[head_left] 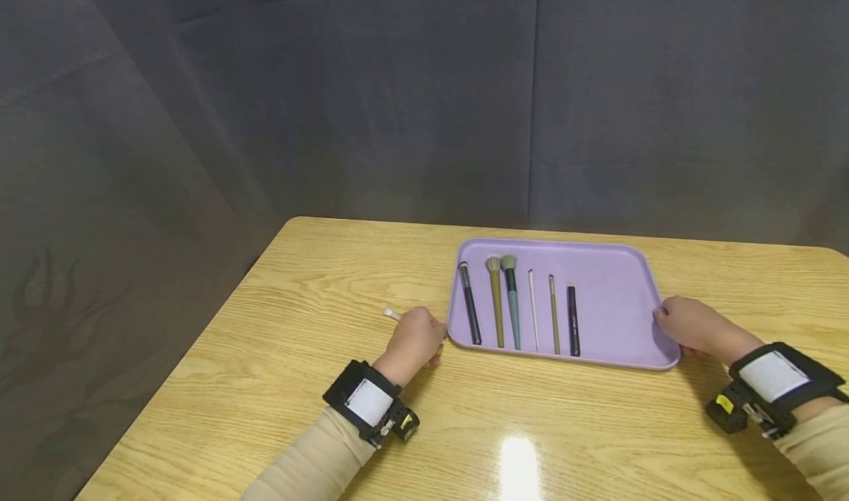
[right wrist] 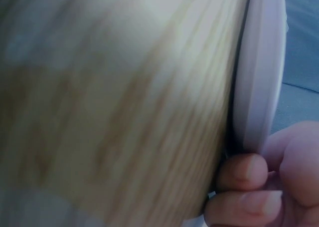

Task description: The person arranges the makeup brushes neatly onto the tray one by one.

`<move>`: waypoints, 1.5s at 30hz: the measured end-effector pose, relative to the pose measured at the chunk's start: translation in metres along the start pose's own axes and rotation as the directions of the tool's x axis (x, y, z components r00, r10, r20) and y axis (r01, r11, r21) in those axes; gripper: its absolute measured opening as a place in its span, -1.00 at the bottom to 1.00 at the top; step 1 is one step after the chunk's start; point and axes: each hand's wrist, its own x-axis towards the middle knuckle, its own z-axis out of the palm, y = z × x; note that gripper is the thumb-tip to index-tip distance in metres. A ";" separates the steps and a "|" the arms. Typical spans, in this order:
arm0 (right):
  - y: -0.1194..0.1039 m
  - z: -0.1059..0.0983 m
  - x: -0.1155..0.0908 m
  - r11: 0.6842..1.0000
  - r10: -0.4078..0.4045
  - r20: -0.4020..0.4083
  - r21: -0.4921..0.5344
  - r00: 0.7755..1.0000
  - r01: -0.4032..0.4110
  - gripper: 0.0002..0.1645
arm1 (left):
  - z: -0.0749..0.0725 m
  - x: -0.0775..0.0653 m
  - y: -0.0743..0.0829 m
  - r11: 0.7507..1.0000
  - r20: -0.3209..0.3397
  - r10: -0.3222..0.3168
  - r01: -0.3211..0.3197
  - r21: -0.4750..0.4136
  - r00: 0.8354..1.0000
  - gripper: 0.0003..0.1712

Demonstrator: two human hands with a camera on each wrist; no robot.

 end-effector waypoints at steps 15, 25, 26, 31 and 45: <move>0.001 0.000 0.004 1.000 -0.017 -0.005 -0.002 1.000 0.017 -0.63 | -0.016 -0.001 -0.009 0.998 0.026 -0.065 0.065 -0.017 0.998 -0.59; 0.005 0.001 0.006 1.000 -0.010 -0.003 0.004 1.000 0.010 -0.62 | -0.021 0.001 -0.016 0.991 0.055 -0.131 0.131 -0.010 0.990 -0.66; 0.005 0.001 0.006 1.000 -0.009 -0.002 0.004 1.000 0.009 -0.62 | -0.022 0.001 -0.017 0.991 0.060 -0.131 0.132 -0.007 0.990 -0.65; 0.005 0.001 0.006 1.000 -0.001 0.011 -0.005 1.000 0.001 -0.63 | -0.023 0.003 -0.022 0.990 0.078 -0.141 0.142 -0.018 0.987 -0.60; 0.005 0.002 0.004 1.000 0.002 0.012 -0.011 1.000 -0.002 -0.64 | -0.027 0.019 -0.029 0.975 0.076 -0.209 0.214 -0.063 0.975 -0.70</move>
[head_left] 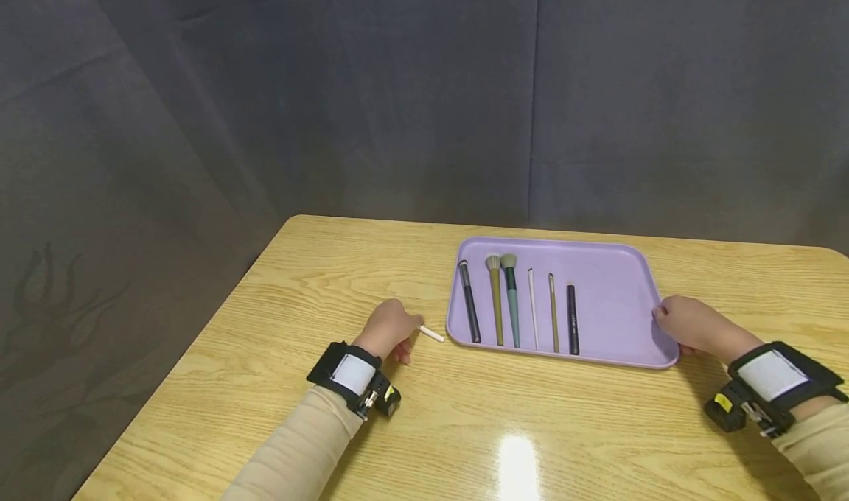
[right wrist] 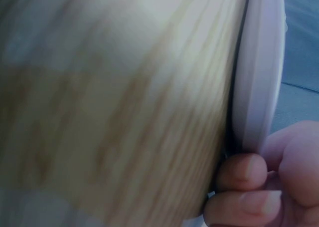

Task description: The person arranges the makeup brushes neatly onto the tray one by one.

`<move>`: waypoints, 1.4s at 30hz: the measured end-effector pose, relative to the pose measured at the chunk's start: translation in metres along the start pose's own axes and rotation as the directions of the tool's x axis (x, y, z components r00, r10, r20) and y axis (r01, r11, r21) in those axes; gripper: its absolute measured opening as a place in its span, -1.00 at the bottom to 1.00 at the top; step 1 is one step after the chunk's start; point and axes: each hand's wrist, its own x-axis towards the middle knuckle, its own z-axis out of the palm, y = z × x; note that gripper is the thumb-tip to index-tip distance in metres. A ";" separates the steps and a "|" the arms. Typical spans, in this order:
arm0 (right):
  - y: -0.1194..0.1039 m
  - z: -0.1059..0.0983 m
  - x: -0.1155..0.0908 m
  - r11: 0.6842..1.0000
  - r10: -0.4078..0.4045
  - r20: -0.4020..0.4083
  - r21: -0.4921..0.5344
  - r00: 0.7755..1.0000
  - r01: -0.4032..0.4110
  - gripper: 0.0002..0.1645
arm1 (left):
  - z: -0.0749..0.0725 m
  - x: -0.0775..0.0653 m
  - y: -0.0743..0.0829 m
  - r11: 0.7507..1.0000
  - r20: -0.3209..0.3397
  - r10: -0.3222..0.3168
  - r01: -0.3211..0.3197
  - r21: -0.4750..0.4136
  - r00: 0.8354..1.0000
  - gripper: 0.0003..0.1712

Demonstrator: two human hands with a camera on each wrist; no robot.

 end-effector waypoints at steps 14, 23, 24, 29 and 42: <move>-0.002 -0.001 -0.002 1.000 -0.010 0.001 0.006 1.000 0.010 -0.63 | -0.010 0.000 0.009 0.992 0.049 0.009 -0.015 0.123 0.999 -0.74; -0.002 0.001 -0.001 1.000 -0.005 -0.008 0.002 1.000 0.005 -0.63 | -0.006 0.000 -0.001 0.993 -0.014 0.047 -0.045 0.105 0.999 -0.74; -0.002 0.001 -0.001 1.000 -0.008 -0.010 0.002 1.000 0.008 -0.62 | -0.005 0.000 -0.003 0.994 -0.025 0.052 -0.050 0.097 0.998 -0.73; -0.001 0.001 -0.001 1.000 -0.017 -0.018 0.005 1.000 0.017 -0.63 | -0.005 -0.002 -0.004 0.993 -0.076 0.104 -0.099 0.067 0.992 -0.73; -0.001 0.000 -0.001 1.000 -0.009 -0.008 -0.002 1.000 0.009 -0.63 | 0.003 -0.008 0.004 0.973 -0.178 0.230 -0.231 0.015 0.957 -0.72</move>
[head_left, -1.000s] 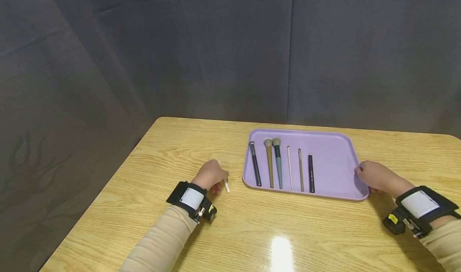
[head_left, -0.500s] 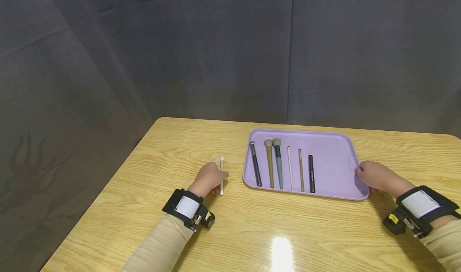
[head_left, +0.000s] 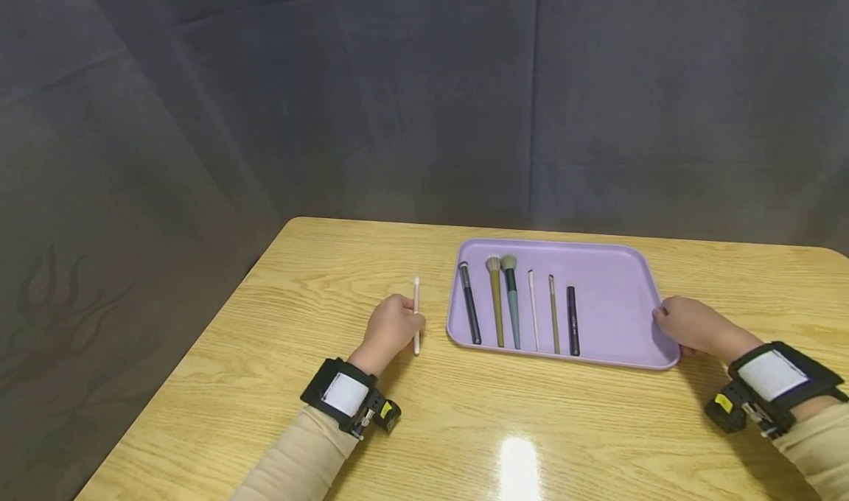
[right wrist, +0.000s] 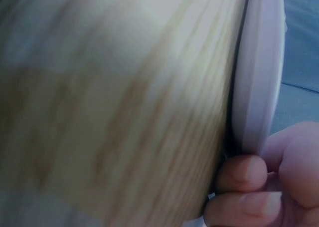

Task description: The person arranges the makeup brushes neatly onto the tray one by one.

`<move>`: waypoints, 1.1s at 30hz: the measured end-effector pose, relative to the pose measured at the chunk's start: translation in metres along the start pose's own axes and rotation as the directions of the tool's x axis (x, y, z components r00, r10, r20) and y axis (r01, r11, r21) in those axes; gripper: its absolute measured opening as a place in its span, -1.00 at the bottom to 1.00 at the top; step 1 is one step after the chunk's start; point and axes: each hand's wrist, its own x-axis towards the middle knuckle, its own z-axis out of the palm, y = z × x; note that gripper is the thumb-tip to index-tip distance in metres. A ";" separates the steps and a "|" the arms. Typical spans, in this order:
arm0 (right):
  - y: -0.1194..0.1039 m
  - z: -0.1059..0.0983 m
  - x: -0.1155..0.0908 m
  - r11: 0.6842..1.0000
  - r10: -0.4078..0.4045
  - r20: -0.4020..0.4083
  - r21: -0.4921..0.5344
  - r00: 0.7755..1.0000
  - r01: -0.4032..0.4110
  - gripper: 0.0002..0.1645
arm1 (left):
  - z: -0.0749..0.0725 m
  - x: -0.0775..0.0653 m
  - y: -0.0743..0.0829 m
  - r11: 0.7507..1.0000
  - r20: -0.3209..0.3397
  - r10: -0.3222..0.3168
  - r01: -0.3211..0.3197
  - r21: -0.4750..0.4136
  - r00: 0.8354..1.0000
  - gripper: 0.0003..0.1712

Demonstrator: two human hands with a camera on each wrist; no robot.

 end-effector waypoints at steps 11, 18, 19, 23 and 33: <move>0.001 0.001 0.001 1.000 -0.028 -0.024 -0.013 0.999 0.028 -0.65 | 0.010 -0.002 0.006 0.979 -0.012 0.064 -0.065 -0.194 0.998 -0.87; 0.001 0.000 0.002 1.000 -0.012 -0.009 -0.012 1.000 0.012 -0.64 | 0.017 -0.001 0.011 0.966 0.017 0.054 -0.048 -0.252 0.998 -0.89; 0.001 0.000 0.002 1.000 -0.009 -0.006 -0.011 1.000 0.009 -0.64 | 0.018 -0.001 0.011 0.965 0.024 0.050 -0.042 -0.259 0.998 -0.89; 0.002 0.001 0.002 1.000 0.000 -0.003 -0.009 1.000 0.000 -0.64 | 0.022 -0.001 0.013 0.960 0.045 0.055 -0.040 -0.277 0.998 -0.88; 0.001 0.001 0.001 1.000 0.000 -0.002 -0.009 1.000 0.000 -0.64 | 0.029 -0.002 0.019 0.935 0.104 0.054 -0.013 -0.354 0.993 -0.86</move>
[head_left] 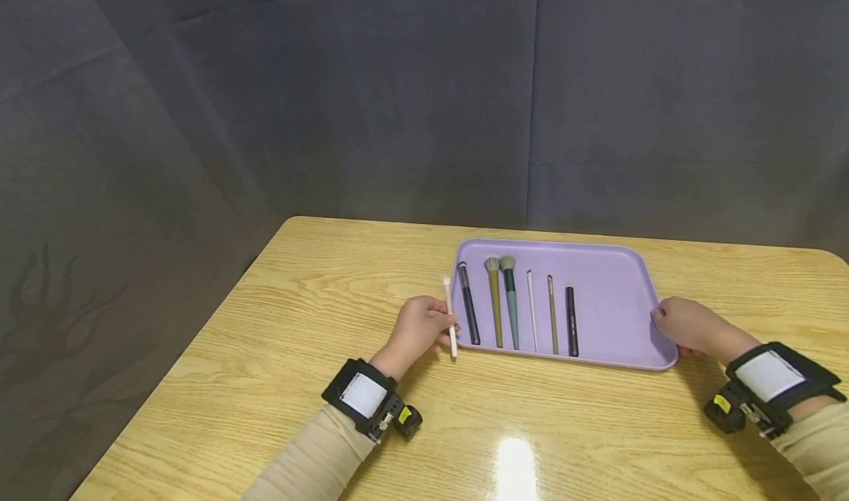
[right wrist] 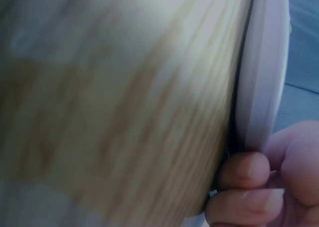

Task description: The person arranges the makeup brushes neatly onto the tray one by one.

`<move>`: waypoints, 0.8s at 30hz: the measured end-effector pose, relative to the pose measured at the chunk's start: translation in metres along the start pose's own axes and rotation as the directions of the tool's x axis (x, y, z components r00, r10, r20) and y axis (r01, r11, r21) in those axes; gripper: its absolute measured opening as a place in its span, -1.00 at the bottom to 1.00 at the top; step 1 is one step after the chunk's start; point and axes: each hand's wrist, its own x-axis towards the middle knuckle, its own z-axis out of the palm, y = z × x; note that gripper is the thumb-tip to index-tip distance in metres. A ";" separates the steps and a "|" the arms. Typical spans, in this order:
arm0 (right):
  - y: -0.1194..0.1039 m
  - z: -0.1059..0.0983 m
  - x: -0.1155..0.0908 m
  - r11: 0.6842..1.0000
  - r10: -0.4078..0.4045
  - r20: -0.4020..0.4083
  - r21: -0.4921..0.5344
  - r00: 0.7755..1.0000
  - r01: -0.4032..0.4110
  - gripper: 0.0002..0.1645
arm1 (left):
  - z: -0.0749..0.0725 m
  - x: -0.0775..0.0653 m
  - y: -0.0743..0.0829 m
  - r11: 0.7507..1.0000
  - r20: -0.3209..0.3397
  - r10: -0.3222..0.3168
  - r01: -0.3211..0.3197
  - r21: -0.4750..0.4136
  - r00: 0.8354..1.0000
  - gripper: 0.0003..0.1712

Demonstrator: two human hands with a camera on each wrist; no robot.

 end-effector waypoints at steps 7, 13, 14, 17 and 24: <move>-0.001 0.000 -0.001 1.000 -0.012 0.000 0.004 1.000 0.012 -0.65 | 0.006 0.002 0.002 1.000 0.022 -0.001 0.002 -0.011 1.000 -0.87; 0.000 -0.001 0.000 1.000 -0.006 0.004 0.000 1.000 0.006 -0.64 | 0.008 0.002 0.002 1.000 0.052 0.012 -0.011 -0.023 0.999 -0.88; -0.001 -0.001 0.000 1.000 -0.005 0.005 0.000 1.000 0.005 -0.64 | 0.009 0.002 0.002 1.000 0.057 0.016 -0.015 -0.024 0.998 -0.88; -0.001 -0.001 -0.001 1.000 -0.009 0.005 -0.001 1.000 0.009 -0.64 | 0.010 0.001 0.003 0.999 0.070 0.027 -0.025 -0.030 0.997 -0.88; -0.003 -0.001 -0.001 1.000 -0.021 -0.001 -0.002 1.000 0.021 -0.64 | 0.014 0.001 0.005 0.999 0.077 0.037 -0.034 -0.043 0.996 -0.90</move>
